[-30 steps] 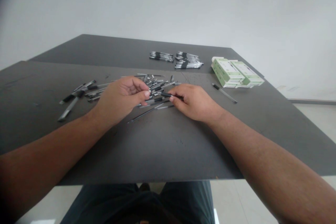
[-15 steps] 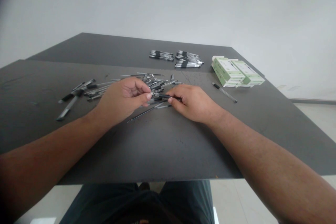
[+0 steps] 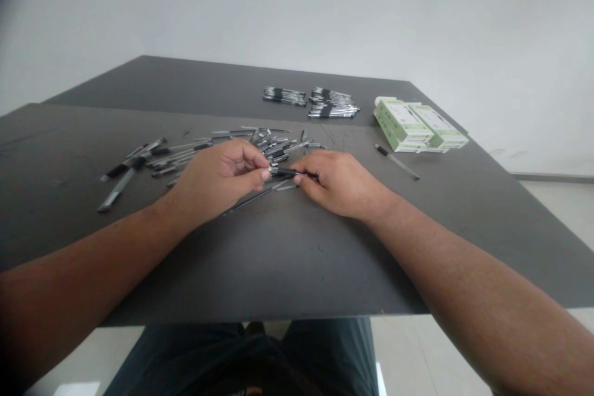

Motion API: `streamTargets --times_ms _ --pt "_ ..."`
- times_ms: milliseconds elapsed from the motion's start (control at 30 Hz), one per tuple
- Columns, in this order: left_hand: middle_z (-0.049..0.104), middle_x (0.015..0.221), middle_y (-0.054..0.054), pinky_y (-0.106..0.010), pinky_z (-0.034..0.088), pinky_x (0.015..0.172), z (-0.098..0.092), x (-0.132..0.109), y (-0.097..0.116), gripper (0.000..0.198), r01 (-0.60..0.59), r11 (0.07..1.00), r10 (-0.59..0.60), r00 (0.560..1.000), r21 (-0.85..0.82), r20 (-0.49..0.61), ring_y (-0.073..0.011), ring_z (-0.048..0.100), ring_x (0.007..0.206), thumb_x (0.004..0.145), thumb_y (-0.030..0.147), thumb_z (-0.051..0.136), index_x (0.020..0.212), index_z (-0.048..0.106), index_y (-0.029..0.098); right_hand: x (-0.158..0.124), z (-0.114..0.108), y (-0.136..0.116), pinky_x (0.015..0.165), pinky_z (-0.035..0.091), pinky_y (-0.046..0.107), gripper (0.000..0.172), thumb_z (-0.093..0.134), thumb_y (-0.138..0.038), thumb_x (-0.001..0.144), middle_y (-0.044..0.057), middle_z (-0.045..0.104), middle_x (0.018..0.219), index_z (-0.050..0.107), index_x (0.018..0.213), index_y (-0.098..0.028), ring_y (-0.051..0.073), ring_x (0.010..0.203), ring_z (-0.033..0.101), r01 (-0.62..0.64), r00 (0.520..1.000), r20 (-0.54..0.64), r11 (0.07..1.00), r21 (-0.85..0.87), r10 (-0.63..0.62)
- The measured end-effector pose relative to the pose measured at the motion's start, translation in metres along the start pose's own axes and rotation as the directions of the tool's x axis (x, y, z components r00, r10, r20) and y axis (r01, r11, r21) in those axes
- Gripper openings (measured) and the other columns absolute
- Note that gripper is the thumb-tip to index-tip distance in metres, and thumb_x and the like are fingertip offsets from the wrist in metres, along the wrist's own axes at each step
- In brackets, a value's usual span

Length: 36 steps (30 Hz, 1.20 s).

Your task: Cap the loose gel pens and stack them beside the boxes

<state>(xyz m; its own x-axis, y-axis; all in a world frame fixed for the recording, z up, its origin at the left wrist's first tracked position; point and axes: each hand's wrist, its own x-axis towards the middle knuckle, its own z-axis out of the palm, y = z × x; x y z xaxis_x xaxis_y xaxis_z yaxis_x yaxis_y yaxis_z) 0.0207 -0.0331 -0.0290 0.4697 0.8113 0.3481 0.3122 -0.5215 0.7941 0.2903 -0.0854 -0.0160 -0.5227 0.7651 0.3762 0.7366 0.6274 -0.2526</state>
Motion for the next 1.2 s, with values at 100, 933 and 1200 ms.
streamTargets --times_ms 100,933,1200 --pt "0.083 0.086 -0.003 -0.03 0.057 0.069 0.0002 -0.0004 0.0007 0.011 -0.002 1.0 0.002 1.0 -0.002 0.003 -0.0192 0.078 0.077 0.091 0.032 0.079 0.097 0.079 0.022 -0.0002 0.0006 0.0 0.084 0.055 0.032 0.026 0.064 -0.026 0.11 0.007 0.085 0.1 0.085 0.124 -0.02 0.023 0.091 0.078 0.002 1.0 0.002 1.0 0.004 -0.002" --pt "0.083 0.087 0.0 -0.034 0.059 0.081 -0.0026 -0.0018 0.0093 0.003 -0.068 0.994 0.066 0.998 0.088 0.023 -0.0183 0.077 0.078 0.093 0.025 0.076 0.095 0.078 0.023 -0.0002 0.0011 -0.004 0.088 0.058 0.035 0.027 0.064 -0.027 0.111 0.009 0.088 0.106 0.086 0.125 -0.02 0.025 0.097 0.081 -0.023 0.999 0.027 1.0 -0.007 0.023" --pt "0.083 0.087 -0.001 -0.033 0.059 0.08 -0.0037 -0.0021 0.01 0.007 -0.088 0.992 0.085 0.996 0.094 0.032 -0.018 0.076 0.079 0.092 0.026 0.075 0.095 0.079 0.023 -0.0007 0.0013 -0.0054 0.089 0.059 0.035 0.03 0.061 -0.025 0.112 0.01 0.088 0.107 0.086 0.128 -0.018 0.025 0.098 0.081 0.013 1.0 0.011 0.999 -0.036 -0.013"
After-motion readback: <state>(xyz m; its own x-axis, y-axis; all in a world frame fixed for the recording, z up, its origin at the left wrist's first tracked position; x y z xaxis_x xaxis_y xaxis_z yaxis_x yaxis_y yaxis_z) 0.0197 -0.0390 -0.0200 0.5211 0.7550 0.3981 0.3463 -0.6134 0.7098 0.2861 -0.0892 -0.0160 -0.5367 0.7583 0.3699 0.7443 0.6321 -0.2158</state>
